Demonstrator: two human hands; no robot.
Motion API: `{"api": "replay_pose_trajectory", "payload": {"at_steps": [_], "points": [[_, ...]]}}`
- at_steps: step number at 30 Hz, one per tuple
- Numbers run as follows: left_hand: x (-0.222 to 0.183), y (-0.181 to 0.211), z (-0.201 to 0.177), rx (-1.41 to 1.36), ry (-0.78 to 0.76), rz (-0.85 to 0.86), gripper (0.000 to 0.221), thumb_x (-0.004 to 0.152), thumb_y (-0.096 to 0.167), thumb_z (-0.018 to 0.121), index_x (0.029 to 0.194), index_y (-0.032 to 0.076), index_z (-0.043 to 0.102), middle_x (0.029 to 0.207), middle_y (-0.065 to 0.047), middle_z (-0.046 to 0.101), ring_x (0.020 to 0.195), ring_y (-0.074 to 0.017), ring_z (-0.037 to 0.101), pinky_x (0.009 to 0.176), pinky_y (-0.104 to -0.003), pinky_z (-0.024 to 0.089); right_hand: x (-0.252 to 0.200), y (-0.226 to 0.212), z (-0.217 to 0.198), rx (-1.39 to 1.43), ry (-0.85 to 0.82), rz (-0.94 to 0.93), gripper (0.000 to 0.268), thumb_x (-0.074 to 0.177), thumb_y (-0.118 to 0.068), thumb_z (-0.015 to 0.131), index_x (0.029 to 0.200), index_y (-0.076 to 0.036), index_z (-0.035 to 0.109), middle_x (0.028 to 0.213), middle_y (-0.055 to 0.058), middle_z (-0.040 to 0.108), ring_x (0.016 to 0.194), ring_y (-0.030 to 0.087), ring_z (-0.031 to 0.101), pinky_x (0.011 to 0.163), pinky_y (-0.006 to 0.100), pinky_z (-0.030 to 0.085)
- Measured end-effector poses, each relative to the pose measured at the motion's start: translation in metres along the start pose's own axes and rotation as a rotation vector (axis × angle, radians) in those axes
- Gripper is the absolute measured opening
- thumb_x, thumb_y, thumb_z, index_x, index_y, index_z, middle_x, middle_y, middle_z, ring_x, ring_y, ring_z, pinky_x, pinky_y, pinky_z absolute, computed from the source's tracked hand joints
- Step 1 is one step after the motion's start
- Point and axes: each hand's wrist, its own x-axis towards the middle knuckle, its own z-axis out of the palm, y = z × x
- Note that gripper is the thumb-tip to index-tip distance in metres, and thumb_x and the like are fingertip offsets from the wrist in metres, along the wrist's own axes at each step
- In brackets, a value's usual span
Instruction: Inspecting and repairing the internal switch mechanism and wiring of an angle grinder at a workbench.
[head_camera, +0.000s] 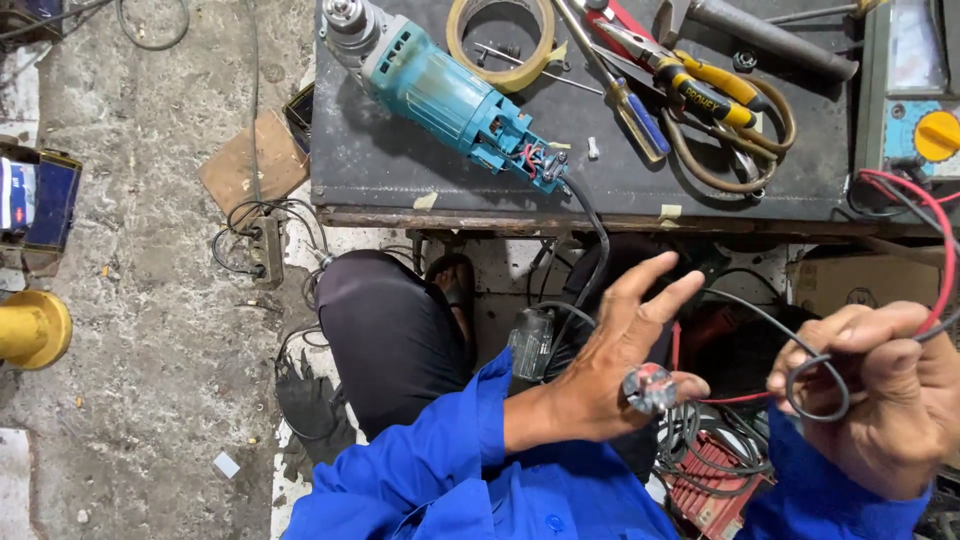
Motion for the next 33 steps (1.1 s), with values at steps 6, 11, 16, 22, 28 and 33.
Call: {"api": "replay_pose_trajectory", "payload": {"at_steps": [6, 11, 16, 22, 28, 33], "points": [[0.005, 0.004, -0.007, -0.179, -0.211, 0.036, 0.080, 0.103, 0.054, 0.050, 0.167, 0.015, 0.021, 0.158, -0.008, 0.052, 0.156, -0.0241, 0.047, 0.139, -0.055, 0.023, 0.011, -0.007, 0.033, 0.185, -0.082, -0.086, 0.029, 0.108, -0.040, 0.064, 0.106, -0.012, 0.058, 0.073, 0.009, 0.054, 0.053, 0.019, 0.061, 0.045, 0.024, 0.054], [-0.003, -0.011, -0.003, -0.305, -0.276, -0.029, 0.049, 0.107, 0.031, 0.056, 0.152, 0.013, 0.051, 0.110, -0.008, 0.060, 0.096, -0.0219, 0.061, 0.092, -0.031, 0.049, 0.013, 0.001, 0.022, 0.118, 0.114, -0.115, 0.024, 0.116, -0.040, 0.049, 0.114, -0.018, 0.038, 0.088, 0.000, 0.043, 0.072, 0.012, 0.052, 0.052, 0.013, 0.041], [-0.008, -0.011, -0.018, -0.379, -0.261, -0.065, 0.039, 0.109, 0.029, 0.054, 0.136, 0.003, 0.061, 0.115, -0.009, 0.067, 0.098, -0.0199, 0.067, 0.090, -0.031, 0.053, 0.018, 0.027, -0.028, 0.282, 0.130, -0.123, 0.021, 0.110, -0.041, 0.065, 0.114, -0.022, 0.058, 0.104, -0.008, 0.051, 0.086, 0.006, 0.053, 0.061, 0.007, 0.046], [-0.015, -0.015, -0.032, -0.578, -0.201, -0.216, 0.036, 0.108, 0.029, 0.058, 0.129, 0.002, 0.068, 0.123, -0.009, 0.073, 0.099, -0.0107, 0.066, 0.084, -0.023, 0.053, 0.028, 0.025, -0.034, 0.330, 0.328, -0.027, 0.014, 0.106, -0.026, 0.063, 0.096, -0.018, 0.059, 0.100, -0.008, 0.052, 0.088, 0.002, 0.055, 0.065, 0.006, 0.043], [-0.009, 0.002, -0.039, -0.514, 0.026, -0.284, 0.041, 0.108, 0.038, 0.052, 0.113, 0.004, 0.074, 0.083, -0.002, 0.065, 0.069, -0.0074, 0.051, 0.061, -0.022, 0.039, 0.032, 0.012, -0.010, 0.222, 0.331, 0.057, 0.034, 0.102, -0.046, 0.063, 0.128, -0.024, 0.059, 0.111, -0.007, 0.057, 0.095, 0.006, 0.057, 0.075, 0.010, 0.048], [-0.004, -0.001, -0.045, -0.509, 0.266, -0.296, 0.034, 0.108, 0.029, 0.053, 0.106, 0.003, 0.074, 0.067, 0.003, 0.051, 0.058, -0.0064, 0.043, 0.052, -0.022, 0.036, 0.043, 0.036, -0.030, 0.060, 0.515, 0.093, 0.069, 0.085, -0.056, 0.060, 0.144, -0.021, 0.063, 0.129, -0.002, 0.069, 0.094, 0.003, 0.071, 0.076, 0.011, 0.061]]}}
